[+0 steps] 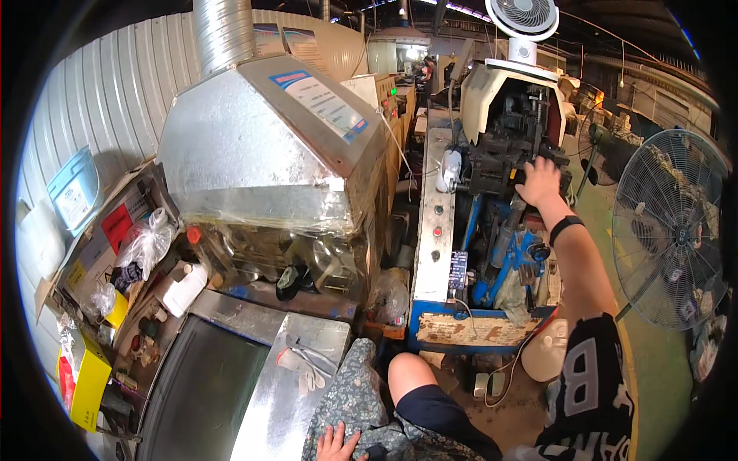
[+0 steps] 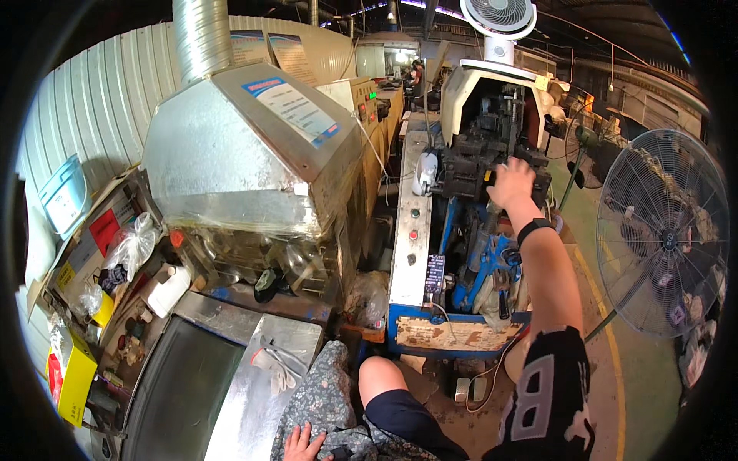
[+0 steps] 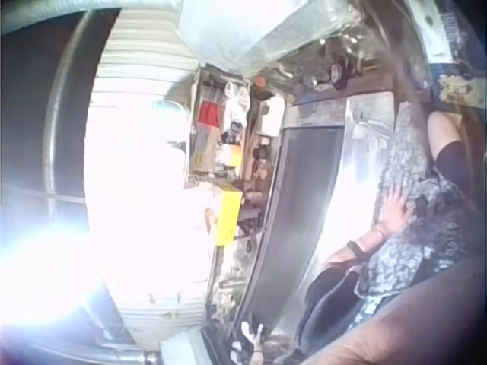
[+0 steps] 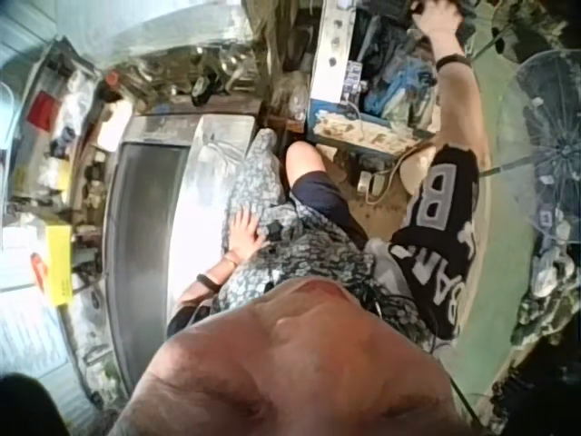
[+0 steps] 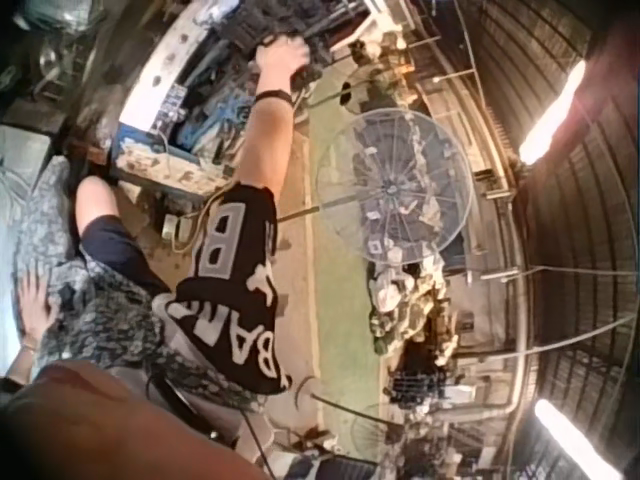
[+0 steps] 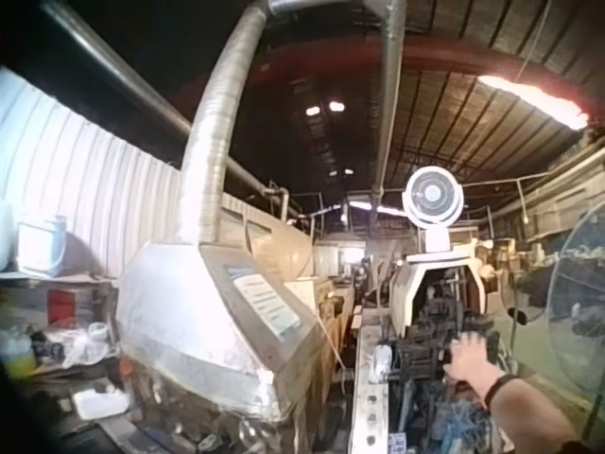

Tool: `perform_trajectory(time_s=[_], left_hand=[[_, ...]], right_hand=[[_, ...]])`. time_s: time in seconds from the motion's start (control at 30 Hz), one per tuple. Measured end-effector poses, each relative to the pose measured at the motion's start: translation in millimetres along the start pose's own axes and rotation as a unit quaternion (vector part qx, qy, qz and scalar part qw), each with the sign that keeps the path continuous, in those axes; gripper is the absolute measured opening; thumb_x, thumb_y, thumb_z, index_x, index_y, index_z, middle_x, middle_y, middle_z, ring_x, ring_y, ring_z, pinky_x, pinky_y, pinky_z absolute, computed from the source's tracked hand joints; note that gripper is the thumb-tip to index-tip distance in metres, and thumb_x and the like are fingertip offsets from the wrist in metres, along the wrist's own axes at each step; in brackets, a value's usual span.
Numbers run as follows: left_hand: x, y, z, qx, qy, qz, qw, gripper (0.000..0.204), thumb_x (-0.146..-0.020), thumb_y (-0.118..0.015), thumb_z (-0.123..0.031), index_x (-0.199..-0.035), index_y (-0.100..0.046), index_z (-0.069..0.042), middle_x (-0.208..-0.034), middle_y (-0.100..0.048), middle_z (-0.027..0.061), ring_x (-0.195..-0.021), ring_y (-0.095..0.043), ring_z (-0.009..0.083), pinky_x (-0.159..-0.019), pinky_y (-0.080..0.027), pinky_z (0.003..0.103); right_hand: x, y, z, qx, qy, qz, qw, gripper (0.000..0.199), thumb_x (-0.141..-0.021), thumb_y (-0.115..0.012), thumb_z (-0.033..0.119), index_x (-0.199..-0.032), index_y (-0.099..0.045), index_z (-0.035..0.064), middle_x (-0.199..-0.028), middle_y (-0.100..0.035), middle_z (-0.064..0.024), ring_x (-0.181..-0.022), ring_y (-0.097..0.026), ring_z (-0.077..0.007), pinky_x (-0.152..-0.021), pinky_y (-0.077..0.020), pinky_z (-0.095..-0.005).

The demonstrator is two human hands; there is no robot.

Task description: Processing and inspecting shoe components at a factory station.

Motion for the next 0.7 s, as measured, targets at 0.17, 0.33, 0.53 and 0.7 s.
perform_trajectory(time_s=[0.17,0.33,0.53,0.7], left_hand=[[-4,-2,3,-0.016,-0.019,-0.062,0.998,0.070,-0.083,-0.061,-0.046,-0.144,-0.046,-0.014,-0.156,-0.025,0.0255,-0.136,-0.029,0.0515,-0.106,-0.026,0.066],[-1,5,-1,-0.001,-0.022,-0.081,0.996,0.066,-0.085,-0.060,-0.047,-0.141,-0.049,-0.013,-0.155,-0.027,0.0259,-0.137,-0.029,0.0504,-0.106,-0.026,0.066],[0,13,-6,0.038,-0.020,-0.103,0.994,0.062,-0.088,-0.059,-0.044,-0.141,-0.050,-0.014,-0.152,-0.033,0.0262,-0.137,-0.030,0.0505,-0.109,-0.025,0.063],[2,18,-9,0.036,-0.021,-0.122,0.992,0.058,-0.087,-0.061,-0.039,-0.138,-0.054,-0.013,-0.149,-0.038,0.0258,-0.134,-0.034,0.0497,-0.109,-0.029,0.059]], right_hand=[[-6,-56,-38,-0.198,-0.190,0.306,0.912,0.090,-0.073,-0.069,0.044,-0.148,-0.034,0.0086,-0.145,-0.038,-0.0249,-0.130,-0.047,-0.0399,-0.105,-0.0441,-0.0442],[-5,-62,-44,-0.233,-0.219,0.313,0.894,0.099,-0.070,-0.071,0.042,-0.153,-0.025,0.0150,-0.148,-0.037,-0.0219,-0.132,-0.046,-0.0384,-0.106,-0.0431,-0.0428],[8,-51,-39,-0.263,-0.209,0.254,0.907,0.090,-0.073,-0.068,0.042,-0.152,-0.033,0.0190,-0.147,-0.037,-0.0232,-0.131,-0.044,-0.0409,-0.106,-0.0426,-0.0450],[43,-53,-34,-0.237,-0.196,0.211,0.928,0.081,-0.078,-0.066,0.045,-0.149,-0.038,0.0160,-0.137,-0.040,-0.0245,-0.119,-0.050,-0.0450,-0.100,-0.0451,-0.0469]])
Point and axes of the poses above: each hand's wrist, its own x-axis away from the middle knuckle, its own y-axis out of the back of the hand, z = x × y, the point moved 7 cm from there along -x, towards the middle knuckle
